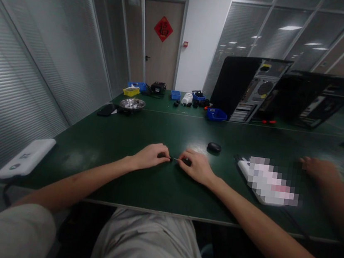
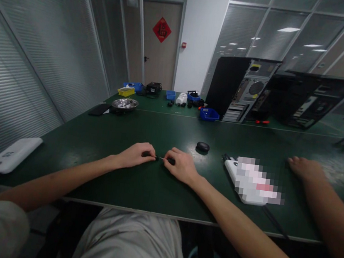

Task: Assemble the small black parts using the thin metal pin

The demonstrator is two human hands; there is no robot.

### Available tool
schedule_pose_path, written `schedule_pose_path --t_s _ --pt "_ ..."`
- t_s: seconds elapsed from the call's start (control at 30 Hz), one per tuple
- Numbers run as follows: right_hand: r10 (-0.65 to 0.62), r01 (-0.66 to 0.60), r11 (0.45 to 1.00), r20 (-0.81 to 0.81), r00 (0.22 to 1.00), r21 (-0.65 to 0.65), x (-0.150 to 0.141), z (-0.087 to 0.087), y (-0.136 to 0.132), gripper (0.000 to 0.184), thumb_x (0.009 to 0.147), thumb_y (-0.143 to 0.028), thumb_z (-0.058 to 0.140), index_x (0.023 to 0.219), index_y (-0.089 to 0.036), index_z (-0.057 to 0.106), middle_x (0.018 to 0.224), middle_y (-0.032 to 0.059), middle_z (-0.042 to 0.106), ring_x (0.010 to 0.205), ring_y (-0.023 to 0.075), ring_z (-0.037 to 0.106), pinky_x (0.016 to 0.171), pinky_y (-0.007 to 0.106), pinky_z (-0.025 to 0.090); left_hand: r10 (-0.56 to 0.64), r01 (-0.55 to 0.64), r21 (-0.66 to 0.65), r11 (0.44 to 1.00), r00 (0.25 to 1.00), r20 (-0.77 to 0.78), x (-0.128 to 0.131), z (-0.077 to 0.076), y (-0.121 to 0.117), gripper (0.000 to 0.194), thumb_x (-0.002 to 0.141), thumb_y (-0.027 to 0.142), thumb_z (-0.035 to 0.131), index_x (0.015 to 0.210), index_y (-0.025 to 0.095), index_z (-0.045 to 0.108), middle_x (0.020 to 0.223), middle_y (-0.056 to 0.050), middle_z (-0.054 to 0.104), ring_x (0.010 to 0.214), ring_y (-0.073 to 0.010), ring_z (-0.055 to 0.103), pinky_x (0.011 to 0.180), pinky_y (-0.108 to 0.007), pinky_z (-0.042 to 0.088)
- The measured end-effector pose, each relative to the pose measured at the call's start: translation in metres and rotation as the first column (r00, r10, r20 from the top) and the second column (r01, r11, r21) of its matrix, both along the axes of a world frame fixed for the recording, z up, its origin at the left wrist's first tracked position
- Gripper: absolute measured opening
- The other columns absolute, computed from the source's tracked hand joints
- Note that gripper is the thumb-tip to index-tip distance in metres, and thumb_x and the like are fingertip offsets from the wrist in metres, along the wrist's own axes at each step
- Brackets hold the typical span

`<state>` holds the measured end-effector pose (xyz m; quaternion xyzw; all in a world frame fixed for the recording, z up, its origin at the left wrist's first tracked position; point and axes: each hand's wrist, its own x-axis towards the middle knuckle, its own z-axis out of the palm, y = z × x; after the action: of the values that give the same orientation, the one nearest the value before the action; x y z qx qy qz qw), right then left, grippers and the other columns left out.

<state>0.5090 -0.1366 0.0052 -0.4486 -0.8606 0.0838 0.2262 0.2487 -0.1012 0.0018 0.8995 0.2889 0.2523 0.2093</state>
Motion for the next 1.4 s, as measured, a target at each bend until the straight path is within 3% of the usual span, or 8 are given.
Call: schedule_pose_path --t_s 0.13,0.27,0.67,1.0,1.23,1.4 --pt "0.000 0.001 1.000 0.030 1.000 -0.016 -0.002 0.001 0.001 0.018 0.098 -0.036 0.059 0.097 -0.023 0.072 0.096 0.0037 0.067 0.078 0.0158 0.059 0.070 0.028 0.038 -0.011 0.012 -0.025 1.000 1.000 0.028 -0.002 0.001 0.000 0.017 0.097 0.034 0.068 0.095 0.018 0.073 0.100 -0.005 0.069 0.090 -0.0172 0.062 0.080 -0.029 0.048" --pt "0.015 -0.014 1.000 0.025 1.000 -0.008 -0.003 0.000 0.002 0.016 0.097 -0.034 0.061 0.098 -0.023 0.072 0.096 0.0027 0.066 0.076 0.0149 0.058 0.067 0.028 0.035 0.034 -0.027 -0.109 0.994 0.998 0.059 -0.003 0.003 0.001 0.023 0.092 0.033 0.074 0.108 0.017 0.075 0.099 -0.005 0.070 0.080 -0.0149 0.061 0.072 -0.026 0.047" --pt "0.100 -0.099 0.995 -0.028 0.995 0.025 -0.007 -0.004 0.002 0.018 0.102 -0.035 0.056 0.102 -0.023 0.068 0.100 0.0032 0.064 0.079 0.0146 0.057 0.069 0.028 0.037 0.011 0.017 -0.158 0.987 0.984 0.178 -0.005 -0.007 0.004 0.015 0.092 0.030 0.075 0.099 0.020 0.082 0.102 -0.006 0.075 0.093 -0.0183 0.068 0.087 -0.030 0.051" --pt "0.077 -0.077 0.997 -0.006 0.997 0.002 -0.008 0.000 0.002 0.014 0.099 -0.033 0.059 0.100 -0.022 0.069 0.098 0.0029 0.064 0.079 0.0150 0.058 0.070 0.028 0.037 -0.021 0.043 -0.117 0.992 0.983 0.182 -0.006 -0.008 0.005 0.018 0.093 0.030 0.074 0.106 0.020 0.082 0.105 -0.006 0.075 0.095 -0.0184 0.069 0.088 -0.030 0.051" --pt "0.066 -0.066 0.998 0.015 0.998 0.009 -0.003 -0.002 0.003 0.014 0.098 -0.033 0.061 0.097 -0.023 0.070 0.096 0.0026 0.065 0.078 0.0151 0.058 0.068 0.028 0.035 -0.023 0.046 -0.150 0.988 0.988 0.150 -0.008 -0.008 0.010 0.024 0.091 0.033 0.076 0.110 0.020 0.080 0.103 -0.006 0.074 0.088 -0.0173 0.066 0.079 -0.028 0.049" --pt "0.083 -0.083 0.996 0.016 0.996 0.017 -0.004 -0.006 0.005 0.015 0.100 -0.035 0.059 0.100 -0.023 0.070 0.097 0.0024 0.064 0.078 0.0150 0.057 0.068 0.028 0.035 -0.045 0.072 -0.152 0.986 0.983 0.176 -0.009 -0.012 0.012 0.021 0.091 0.032 0.076 0.107 0.020 0.081 0.104 -0.006 0.075 0.092 -0.0179 0.068 0.084 -0.029 0.050"
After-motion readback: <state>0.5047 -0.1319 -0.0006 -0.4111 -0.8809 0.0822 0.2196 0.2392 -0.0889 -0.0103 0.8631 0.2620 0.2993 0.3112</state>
